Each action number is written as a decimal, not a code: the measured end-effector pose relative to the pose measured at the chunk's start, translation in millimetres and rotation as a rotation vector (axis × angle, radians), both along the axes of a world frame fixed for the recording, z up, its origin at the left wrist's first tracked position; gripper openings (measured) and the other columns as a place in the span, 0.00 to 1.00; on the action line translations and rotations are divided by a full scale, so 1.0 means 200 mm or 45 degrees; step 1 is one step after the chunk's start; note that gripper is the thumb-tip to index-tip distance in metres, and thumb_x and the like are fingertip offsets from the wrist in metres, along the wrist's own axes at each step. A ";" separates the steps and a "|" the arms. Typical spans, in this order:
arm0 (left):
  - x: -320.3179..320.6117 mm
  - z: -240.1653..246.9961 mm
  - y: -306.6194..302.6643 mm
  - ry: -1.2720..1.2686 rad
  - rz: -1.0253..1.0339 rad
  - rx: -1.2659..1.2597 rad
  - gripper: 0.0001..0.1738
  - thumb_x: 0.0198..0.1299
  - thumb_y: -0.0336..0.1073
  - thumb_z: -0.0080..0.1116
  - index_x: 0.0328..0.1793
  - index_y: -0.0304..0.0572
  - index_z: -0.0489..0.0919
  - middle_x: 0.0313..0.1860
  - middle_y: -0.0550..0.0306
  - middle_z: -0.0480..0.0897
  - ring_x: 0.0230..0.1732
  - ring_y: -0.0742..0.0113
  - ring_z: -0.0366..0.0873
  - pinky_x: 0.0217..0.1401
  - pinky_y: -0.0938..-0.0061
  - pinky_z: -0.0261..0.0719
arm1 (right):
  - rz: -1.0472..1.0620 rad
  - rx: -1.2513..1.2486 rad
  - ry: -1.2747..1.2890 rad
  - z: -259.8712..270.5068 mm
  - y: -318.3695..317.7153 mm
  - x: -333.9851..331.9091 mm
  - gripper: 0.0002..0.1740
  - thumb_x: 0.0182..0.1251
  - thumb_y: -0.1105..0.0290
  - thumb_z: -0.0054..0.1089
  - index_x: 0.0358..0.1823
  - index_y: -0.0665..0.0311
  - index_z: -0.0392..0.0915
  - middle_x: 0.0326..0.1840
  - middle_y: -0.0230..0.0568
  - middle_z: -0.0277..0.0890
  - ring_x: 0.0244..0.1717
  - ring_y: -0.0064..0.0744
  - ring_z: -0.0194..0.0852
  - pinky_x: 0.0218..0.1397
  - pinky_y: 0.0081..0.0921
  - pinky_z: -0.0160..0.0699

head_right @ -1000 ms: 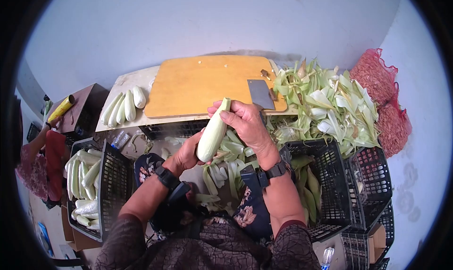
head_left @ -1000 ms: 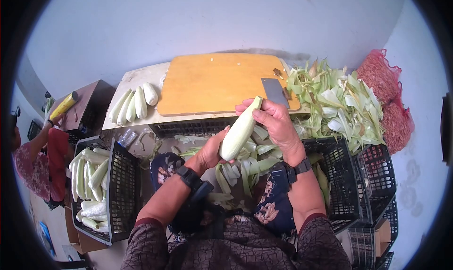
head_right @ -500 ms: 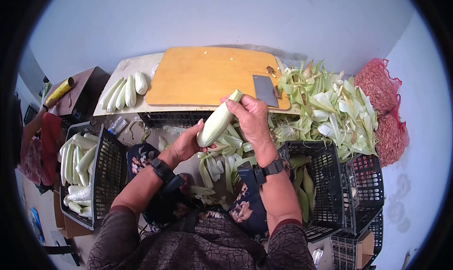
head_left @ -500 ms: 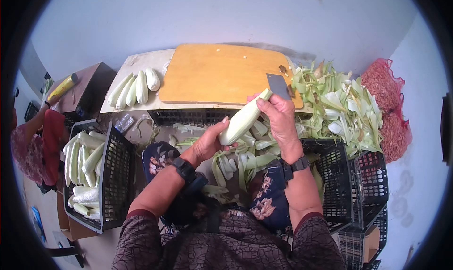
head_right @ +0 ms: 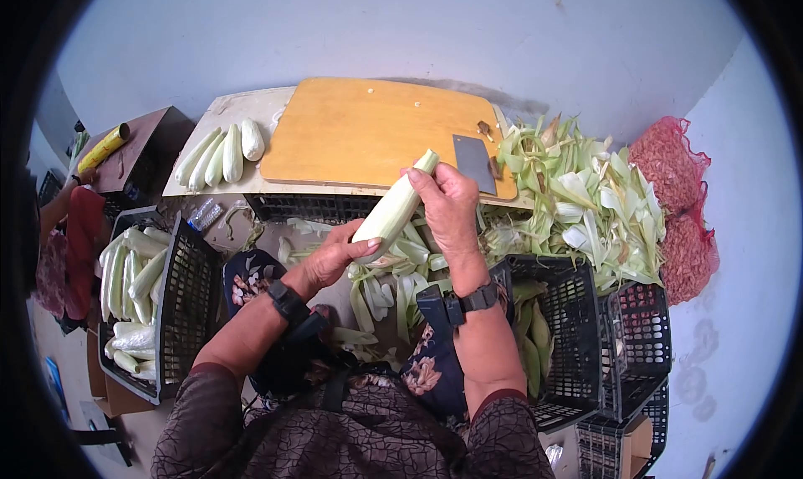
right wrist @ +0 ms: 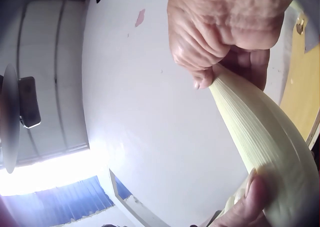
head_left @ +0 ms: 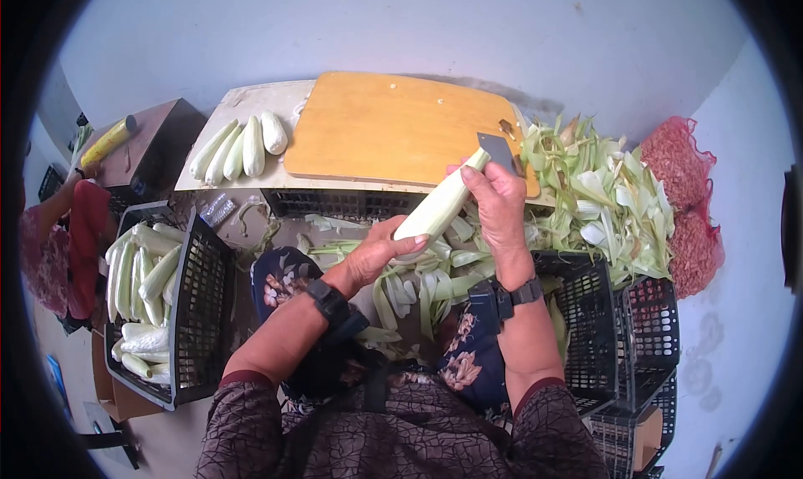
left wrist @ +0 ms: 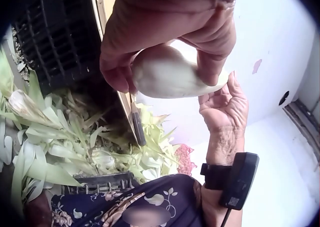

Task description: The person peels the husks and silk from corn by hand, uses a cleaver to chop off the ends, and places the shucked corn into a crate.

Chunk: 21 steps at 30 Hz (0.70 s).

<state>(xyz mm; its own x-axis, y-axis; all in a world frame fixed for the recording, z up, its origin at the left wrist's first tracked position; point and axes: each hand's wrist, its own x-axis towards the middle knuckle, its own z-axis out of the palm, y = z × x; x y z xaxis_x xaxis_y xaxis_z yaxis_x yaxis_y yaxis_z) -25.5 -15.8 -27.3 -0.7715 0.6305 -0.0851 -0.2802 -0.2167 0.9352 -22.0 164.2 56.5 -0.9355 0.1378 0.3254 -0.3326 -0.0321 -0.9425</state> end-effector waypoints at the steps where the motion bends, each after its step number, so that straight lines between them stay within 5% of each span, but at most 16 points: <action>1: 0.00 0.01 -0.01 0.028 -0.030 -0.028 0.32 0.52 0.44 0.63 0.59 0.34 0.67 0.49 0.56 0.74 0.51 0.68 0.72 0.55 0.73 0.68 | 0.008 0.042 0.004 0.00 0.00 0.00 0.11 0.63 0.71 0.55 0.39 0.76 0.76 0.33 0.40 0.79 0.33 0.17 0.72 0.36 0.15 0.71; 8: 0.04 0.05 -0.01 0.094 -0.020 0.094 0.32 0.54 0.42 0.62 0.62 0.35 0.67 0.53 0.57 0.74 0.55 0.70 0.69 0.61 0.74 0.62 | 0.042 -0.172 -0.018 0.01 0.02 0.04 0.11 0.65 0.71 0.53 0.40 0.74 0.75 0.35 0.38 0.78 0.34 0.20 0.73 0.38 0.17 0.75; 10: 0.04 0.05 -0.01 0.072 -0.017 0.107 0.31 0.55 0.42 0.61 0.62 0.35 0.66 0.54 0.57 0.74 0.55 0.70 0.68 0.61 0.74 0.63 | 0.071 -0.142 -0.057 -0.02 0.07 0.04 0.15 0.67 0.68 0.50 0.46 0.74 0.72 0.39 0.48 0.78 0.39 0.31 0.78 0.44 0.26 0.79; 13: 0.03 0.04 -0.01 0.062 -0.009 0.107 0.31 0.56 0.41 0.60 0.63 0.35 0.65 0.54 0.57 0.73 0.56 0.70 0.68 0.61 0.74 0.64 | 0.009 -0.166 -0.092 -0.04 0.09 0.04 0.12 0.66 0.69 0.52 0.41 0.74 0.75 0.35 0.37 0.77 0.32 0.20 0.75 0.36 0.18 0.78; 21: 0.03 0.01 -0.02 -0.009 -0.031 0.139 0.29 0.58 0.42 0.57 0.62 0.33 0.66 0.52 0.55 0.74 0.53 0.70 0.71 0.58 0.75 0.68 | -0.019 -0.190 -0.081 -0.04 0.11 0.04 0.15 0.67 0.68 0.51 0.43 0.76 0.75 0.34 0.38 0.77 0.33 0.23 0.76 0.38 0.22 0.81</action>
<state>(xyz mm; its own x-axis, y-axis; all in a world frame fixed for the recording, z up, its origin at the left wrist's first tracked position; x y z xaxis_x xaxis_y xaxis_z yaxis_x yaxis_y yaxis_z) -20.1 -18.8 -25.6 -0.7555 0.6548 -0.0207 -0.2934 -0.3099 0.9044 -14.5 186.3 47.9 -0.9509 0.1947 0.2405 -0.2741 -0.1690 -0.9467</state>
